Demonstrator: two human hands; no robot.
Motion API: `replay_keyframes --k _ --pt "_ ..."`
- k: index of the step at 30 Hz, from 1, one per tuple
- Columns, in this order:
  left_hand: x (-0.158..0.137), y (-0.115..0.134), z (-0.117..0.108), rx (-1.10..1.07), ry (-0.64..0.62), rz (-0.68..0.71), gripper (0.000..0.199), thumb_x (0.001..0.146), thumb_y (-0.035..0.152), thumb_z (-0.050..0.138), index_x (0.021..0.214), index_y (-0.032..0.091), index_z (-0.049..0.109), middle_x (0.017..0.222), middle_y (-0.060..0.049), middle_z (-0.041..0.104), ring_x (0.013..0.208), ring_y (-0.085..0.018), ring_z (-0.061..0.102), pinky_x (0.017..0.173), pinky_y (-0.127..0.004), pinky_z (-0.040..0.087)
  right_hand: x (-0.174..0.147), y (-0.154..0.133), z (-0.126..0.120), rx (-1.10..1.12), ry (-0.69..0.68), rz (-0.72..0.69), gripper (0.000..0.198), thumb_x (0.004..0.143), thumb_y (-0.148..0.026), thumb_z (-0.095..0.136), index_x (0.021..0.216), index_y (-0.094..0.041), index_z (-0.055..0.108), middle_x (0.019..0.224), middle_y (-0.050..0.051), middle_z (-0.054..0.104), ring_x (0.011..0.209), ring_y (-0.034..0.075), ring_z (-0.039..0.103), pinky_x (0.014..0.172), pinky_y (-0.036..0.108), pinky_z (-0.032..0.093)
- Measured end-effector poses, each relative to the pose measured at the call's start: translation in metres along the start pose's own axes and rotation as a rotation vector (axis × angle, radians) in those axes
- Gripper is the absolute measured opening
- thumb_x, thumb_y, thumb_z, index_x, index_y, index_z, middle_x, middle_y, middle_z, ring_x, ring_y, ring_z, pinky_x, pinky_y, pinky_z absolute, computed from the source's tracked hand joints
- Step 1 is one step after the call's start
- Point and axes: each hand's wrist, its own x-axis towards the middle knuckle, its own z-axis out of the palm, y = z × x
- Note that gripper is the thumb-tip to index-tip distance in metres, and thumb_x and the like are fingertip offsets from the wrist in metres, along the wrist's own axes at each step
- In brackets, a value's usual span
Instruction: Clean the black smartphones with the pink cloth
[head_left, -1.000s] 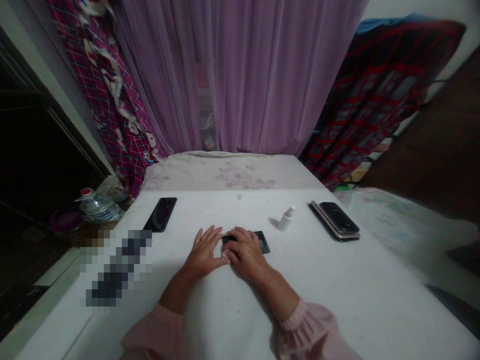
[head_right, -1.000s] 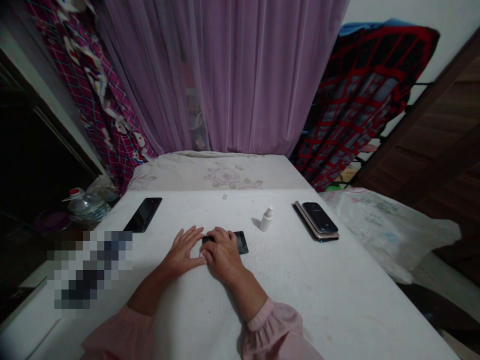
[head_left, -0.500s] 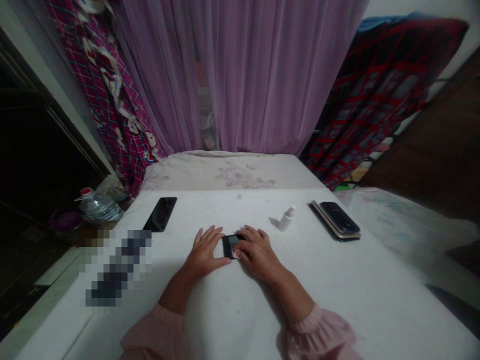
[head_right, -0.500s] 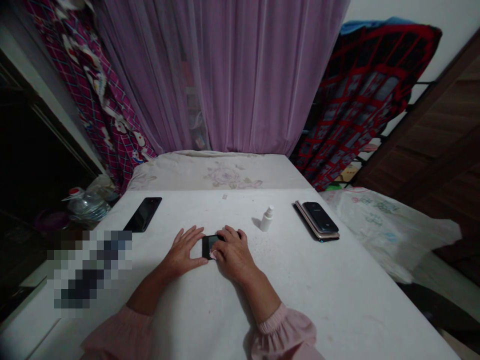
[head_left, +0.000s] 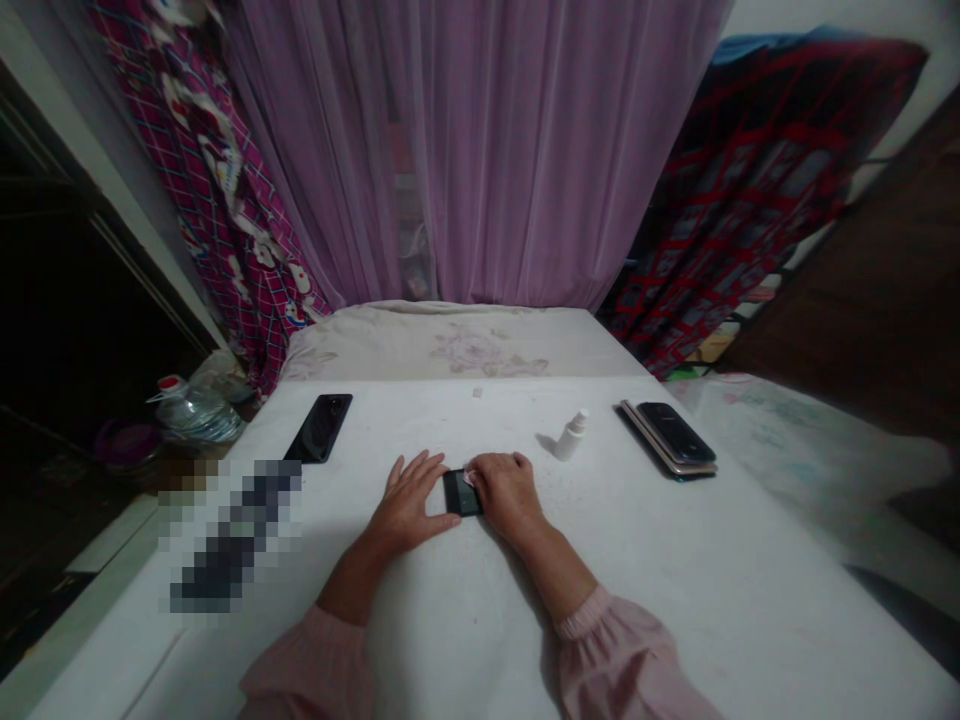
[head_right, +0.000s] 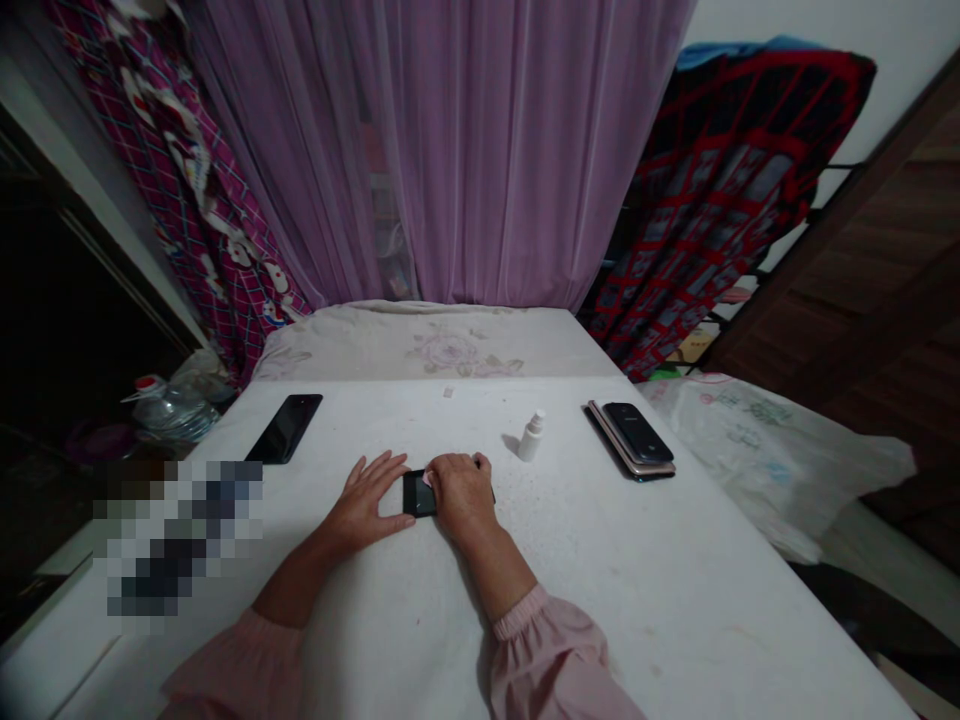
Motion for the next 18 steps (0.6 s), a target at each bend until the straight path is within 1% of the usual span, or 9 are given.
replay_keyframes --k 2,3,7,9,11,13,16,18 --pt "0.000 0.001 0.000 0.000 0.007 -0.001 0.066 0.075 0.050 0.071 0.132 0.025 0.049 0.147 -0.009 0.044 0.141 -0.030 0.029 0.117 -0.053 0.009 -0.003 0.004 -0.002 0.024 -0.024 -0.029 0.017 0.091 -0.021 0.048 0.093 -0.023 0.065 0.103 0.005 0.070 0.104 0.021 0.058 0.103 0.047 0.022" --pt "-0.001 0.001 0.000 0.001 0.010 -0.001 0.066 0.075 0.050 0.070 0.132 0.025 0.049 0.147 -0.009 0.044 0.141 -0.030 0.029 0.117 -0.053 0.009 -0.005 0.007 -0.004 0.040 -0.048 -0.059 0.017 0.091 -0.020 0.049 0.094 -0.023 0.065 0.108 0.005 0.069 0.108 0.020 0.057 0.104 0.048 0.020" --pt "-0.001 0.002 0.000 0.015 0.004 0.001 0.066 0.076 0.051 0.069 0.133 0.024 0.048 0.148 -0.009 0.043 0.141 -0.030 0.028 0.117 -0.054 0.010 -0.016 0.024 -0.014 0.086 -0.190 -0.215 0.016 0.088 -0.021 0.052 0.091 -0.026 0.067 0.136 0.005 0.055 0.130 0.022 0.043 0.108 0.053 0.014" --pt "-0.001 0.001 0.000 0.024 -0.007 0.004 0.067 0.077 0.051 0.068 0.134 0.024 0.047 0.148 -0.009 0.042 0.141 -0.030 0.028 0.116 -0.054 0.010 -0.019 0.029 -0.016 0.095 -0.208 -0.243 0.017 0.089 -0.023 0.051 0.091 -0.026 0.068 0.138 0.006 0.053 0.131 0.022 0.041 0.108 0.053 0.013" --pt "0.000 0.000 0.000 0.028 -0.017 0.006 0.067 0.077 0.051 0.067 0.135 0.023 0.046 0.149 -0.010 0.041 0.142 -0.030 0.027 0.116 -0.054 0.010 -0.018 0.030 -0.014 0.097 -0.164 -0.225 0.017 0.089 -0.022 0.051 0.091 -0.026 0.067 0.133 0.005 0.057 0.126 0.022 0.046 0.107 0.052 0.014" --pt "0.000 0.000 0.000 0.030 -0.021 0.004 0.068 0.078 0.052 0.066 0.135 0.023 0.046 0.149 -0.010 0.041 0.142 -0.030 0.026 0.116 -0.055 0.011 -0.014 0.026 -0.009 0.085 -0.091 -0.182 0.016 0.089 -0.020 0.050 0.092 -0.025 0.065 0.122 0.004 0.064 0.117 0.020 0.052 0.105 0.049 0.018" --pt "0.000 0.001 -0.002 0.041 -0.032 0.000 0.067 0.079 0.051 0.065 0.136 0.022 0.045 0.149 -0.009 0.040 0.142 -0.030 0.026 0.116 -0.055 0.011 -0.007 0.019 -0.001 0.042 0.006 -0.101 0.015 0.091 -0.020 0.049 0.093 -0.023 0.064 0.102 0.004 0.069 0.102 0.019 0.058 0.096 0.041 0.027" --pt "0.000 0.002 -0.003 0.056 -0.043 -0.003 0.067 0.080 0.049 0.063 0.138 0.021 0.044 0.150 -0.009 0.040 0.142 -0.030 0.025 0.116 -0.055 0.011 -0.004 0.015 0.003 0.008 0.044 -0.057 0.015 0.092 -0.021 0.049 0.092 -0.022 0.064 0.096 0.004 0.069 0.096 0.020 0.058 0.089 0.036 0.030"
